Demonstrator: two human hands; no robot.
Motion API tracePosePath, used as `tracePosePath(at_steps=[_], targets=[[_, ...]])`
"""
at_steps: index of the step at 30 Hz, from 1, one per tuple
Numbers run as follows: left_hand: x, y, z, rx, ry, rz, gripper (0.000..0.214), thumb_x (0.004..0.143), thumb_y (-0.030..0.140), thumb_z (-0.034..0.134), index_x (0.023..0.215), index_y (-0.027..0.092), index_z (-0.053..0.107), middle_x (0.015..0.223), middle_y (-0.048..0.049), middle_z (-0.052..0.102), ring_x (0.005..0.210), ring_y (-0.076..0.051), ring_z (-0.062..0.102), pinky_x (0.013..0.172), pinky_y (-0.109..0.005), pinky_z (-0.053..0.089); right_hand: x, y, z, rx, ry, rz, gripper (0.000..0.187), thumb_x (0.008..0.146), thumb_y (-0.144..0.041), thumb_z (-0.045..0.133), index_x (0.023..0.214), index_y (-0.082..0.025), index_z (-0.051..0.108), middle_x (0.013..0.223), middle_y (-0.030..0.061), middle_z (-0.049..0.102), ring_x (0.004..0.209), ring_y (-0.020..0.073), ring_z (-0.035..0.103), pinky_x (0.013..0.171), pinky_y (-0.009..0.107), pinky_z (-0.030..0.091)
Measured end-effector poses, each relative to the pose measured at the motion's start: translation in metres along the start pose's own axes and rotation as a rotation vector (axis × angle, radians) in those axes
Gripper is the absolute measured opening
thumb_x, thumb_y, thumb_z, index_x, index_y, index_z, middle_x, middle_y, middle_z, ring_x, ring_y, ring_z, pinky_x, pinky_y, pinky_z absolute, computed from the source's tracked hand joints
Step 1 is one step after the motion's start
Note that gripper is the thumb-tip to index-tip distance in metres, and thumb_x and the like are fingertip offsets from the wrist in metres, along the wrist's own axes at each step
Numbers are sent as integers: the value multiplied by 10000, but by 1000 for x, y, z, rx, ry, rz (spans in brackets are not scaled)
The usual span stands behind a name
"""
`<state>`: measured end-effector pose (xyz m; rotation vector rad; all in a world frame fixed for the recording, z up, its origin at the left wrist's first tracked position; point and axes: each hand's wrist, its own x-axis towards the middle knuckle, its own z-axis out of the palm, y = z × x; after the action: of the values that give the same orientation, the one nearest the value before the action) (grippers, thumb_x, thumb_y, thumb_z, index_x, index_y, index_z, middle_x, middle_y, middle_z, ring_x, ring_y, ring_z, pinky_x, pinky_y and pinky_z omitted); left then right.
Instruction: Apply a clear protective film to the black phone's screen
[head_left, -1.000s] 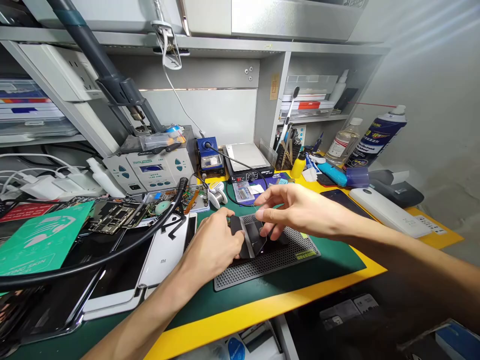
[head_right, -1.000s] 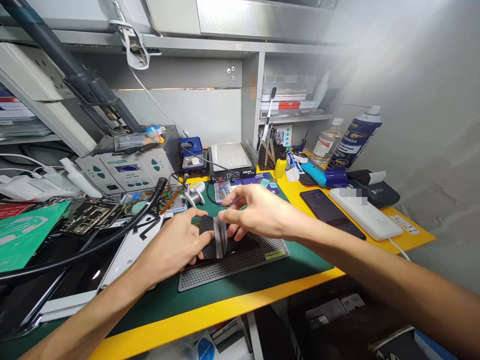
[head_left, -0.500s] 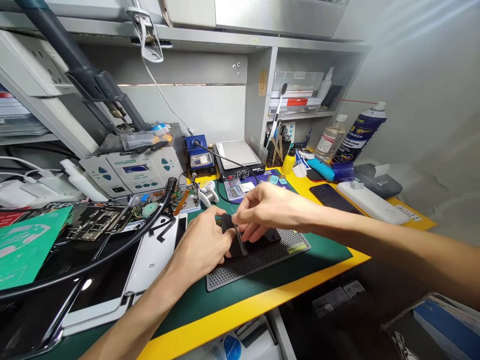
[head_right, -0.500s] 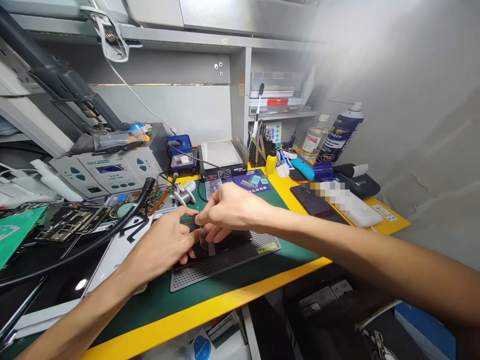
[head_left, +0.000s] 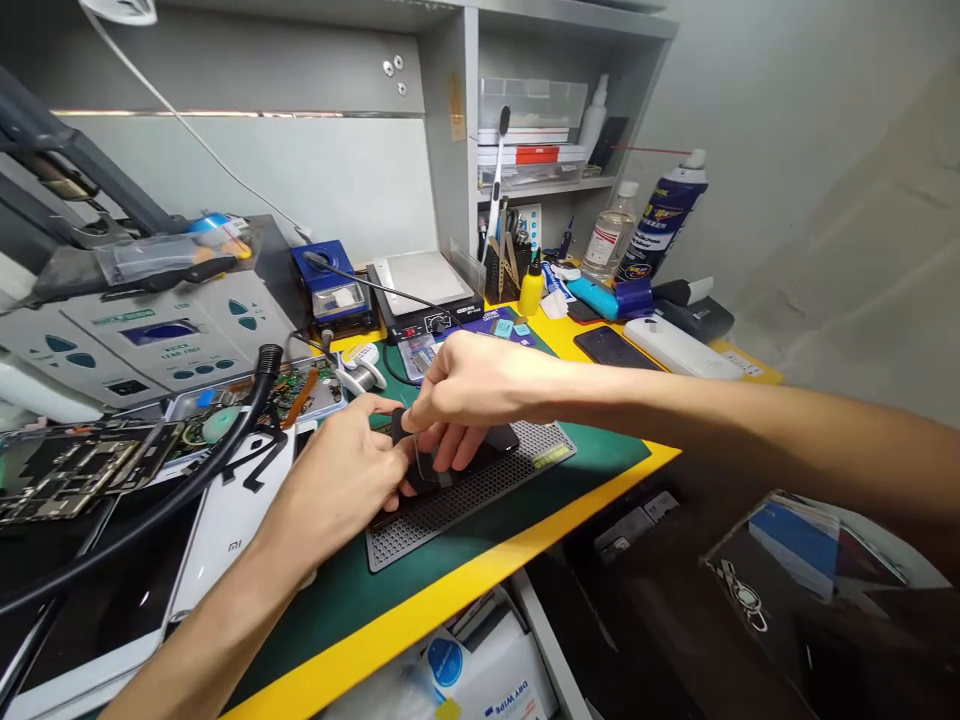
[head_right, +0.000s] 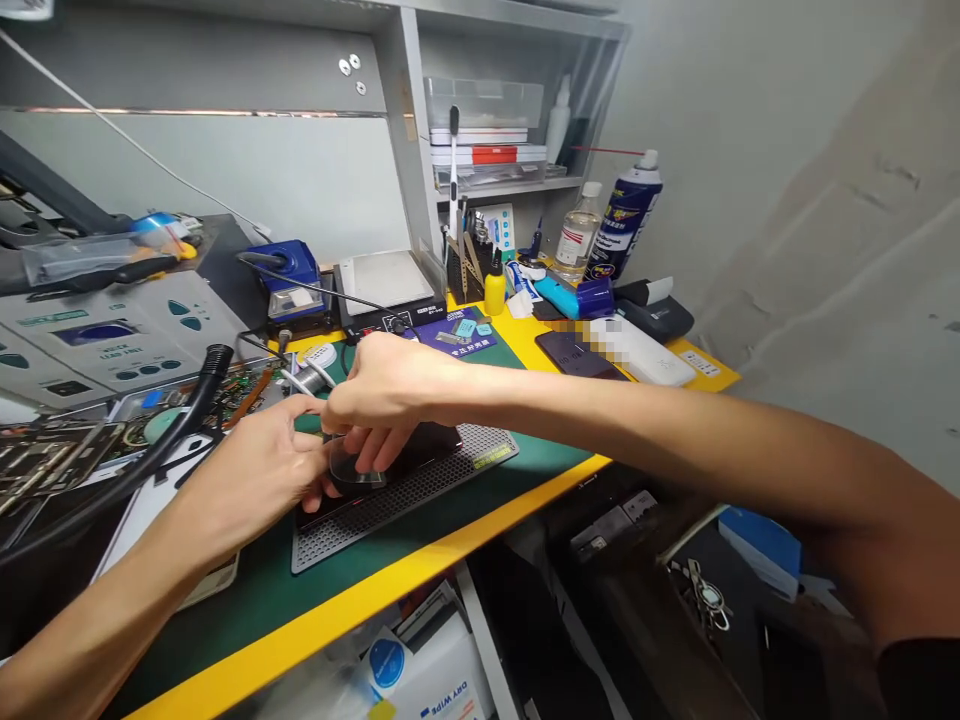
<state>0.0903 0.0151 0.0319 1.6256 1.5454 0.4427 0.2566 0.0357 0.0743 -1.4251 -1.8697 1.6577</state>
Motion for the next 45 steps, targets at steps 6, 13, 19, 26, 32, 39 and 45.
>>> tracePosePath(at_steps=[6,13,19,26,32,39,45], targets=[[0,0,1,9,6,3,460,637,128,500,1092,175,548,459,45,652,463,-208,657,474,-253,482,-2,-4,-1,-23,-11,-2,142,751,-137,596,614,-137,637,590,95,739,603,274,767,584,362,666],[-1,-1,1,-10,-4,1,435,675,139,509,1106,185,540,485,50,662,473,-204,654,462,-251,466,-2,-4,-1,-54,-15,16,110,735,-140,602,650,-120,670,622,109,755,622,283,774,584,356,668],[-1,0,2,-25,-8,-14,469,685,94,499,1146,179,525,500,57,671,480,-183,652,466,-227,457,0,-1,-1,-70,-18,-8,92,719,-168,618,673,-131,689,677,104,776,654,286,781,570,345,669],[1,0,2,-12,-15,-12,468,704,100,515,1166,176,519,506,52,680,479,-185,658,456,-224,451,0,-3,-1,-99,-15,21,85,711,-185,625,661,-152,685,733,111,795,634,282,779,558,334,664],[1,2,3,2,-14,3,473,731,122,544,1203,148,516,501,39,677,476,-184,657,444,-219,441,0,4,-3,-108,-24,-4,119,740,-229,629,658,-164,685,753,106,801,612,266,773,553,333,662],[1,-1,2,-30,-32,5,535,677,96,527,1210,135,500,476,53,640,477,-193,646,496,-251,500,-1,5,-2,-176,-26,-22,162,768,-247,614,658,-164,698,725,84,796,604,237,767,479,275,630],[0,-3,2,-30,-29,12,506,679,101,521,1183,148,502,525,32,667,480,-187,642,474,-243,480,-2,4,-2,-307,-23,-34,218,795,-288,612,636,-170,705,640,56,771,535,195,734,395,209,541]])
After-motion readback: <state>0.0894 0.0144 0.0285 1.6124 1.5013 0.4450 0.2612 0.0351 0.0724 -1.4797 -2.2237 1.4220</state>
